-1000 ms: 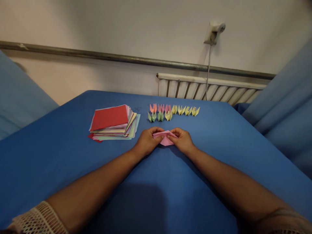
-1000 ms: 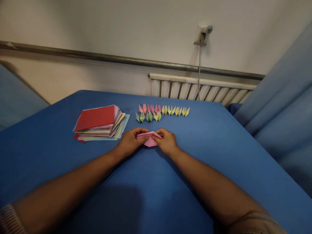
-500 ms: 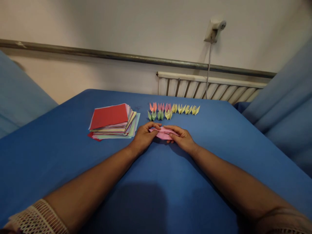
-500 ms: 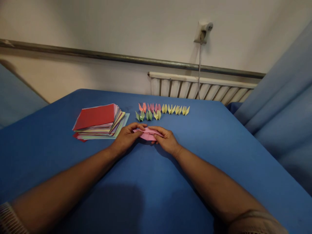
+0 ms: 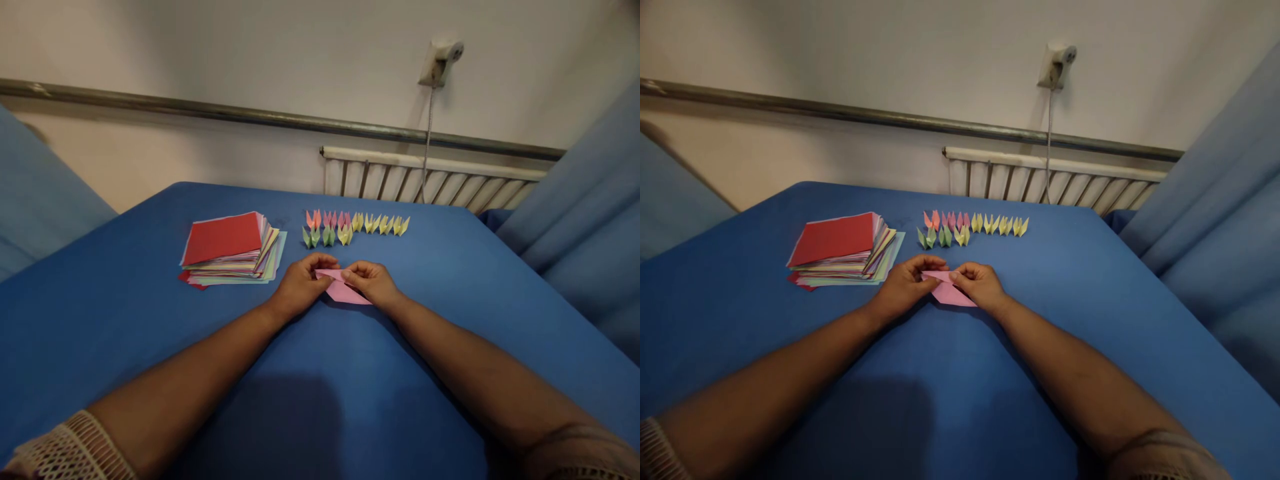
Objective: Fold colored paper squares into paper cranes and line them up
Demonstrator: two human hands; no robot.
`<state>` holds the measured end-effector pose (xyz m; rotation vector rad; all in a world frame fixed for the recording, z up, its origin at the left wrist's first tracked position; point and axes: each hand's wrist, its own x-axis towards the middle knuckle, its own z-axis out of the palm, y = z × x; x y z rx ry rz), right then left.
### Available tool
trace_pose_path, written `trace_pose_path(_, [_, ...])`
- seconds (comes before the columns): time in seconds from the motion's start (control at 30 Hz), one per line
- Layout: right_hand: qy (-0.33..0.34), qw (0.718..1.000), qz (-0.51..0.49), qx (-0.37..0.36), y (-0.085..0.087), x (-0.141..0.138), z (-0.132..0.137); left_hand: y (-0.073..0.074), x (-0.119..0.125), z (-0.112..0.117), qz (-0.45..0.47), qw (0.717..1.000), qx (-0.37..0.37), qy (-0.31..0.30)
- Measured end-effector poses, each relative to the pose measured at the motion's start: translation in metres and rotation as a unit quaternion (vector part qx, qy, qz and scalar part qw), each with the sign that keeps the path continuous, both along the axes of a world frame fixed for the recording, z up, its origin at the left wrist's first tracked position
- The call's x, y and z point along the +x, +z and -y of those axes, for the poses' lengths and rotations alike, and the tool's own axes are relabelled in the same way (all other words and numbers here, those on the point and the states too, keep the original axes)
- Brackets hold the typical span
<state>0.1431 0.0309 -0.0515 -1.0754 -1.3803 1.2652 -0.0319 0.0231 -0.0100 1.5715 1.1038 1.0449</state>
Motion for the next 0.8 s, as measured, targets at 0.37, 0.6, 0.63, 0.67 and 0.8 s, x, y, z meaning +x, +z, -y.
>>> trace_pose_path(0.37, [-0.008, 0.999, -0.029, -0.013, 0.0, -0.001, 0.002, 0.004, -0.001, -0.002, 0.069, 0.992, -0.101, 0.04])
trace_pose_path(0.6, [-0.019, 0.996, -0.068, -0.05, 0.006, 0.0, 0.0, 0.004, -0.002, -0.002, 0.17, 0.973, -0.157, -0.023])
trace_pose_path(0.63, [-0.024, 0.995, -0.079, -0.054, 0.007, 0.001, 0.0, 0.005, -0.002, -0.001, 0.184, 0.967, -0.169, -0.052])
trace_pose_path(0.67, [-0.029, 0.994, -0.093, -0.058, 0.008, 0.002, 0.0, 0.005, -0.003, -0.001, 0.192, 0.962, -0.179, -0.079])
trace_pose_path(0.8, [-0.042, 0.985, -0.15, -0.071, 0.01, 0.004, 0.0, 0.005, -0.006, -0.001, 0.192, 0.951, -0.203, -0.132])
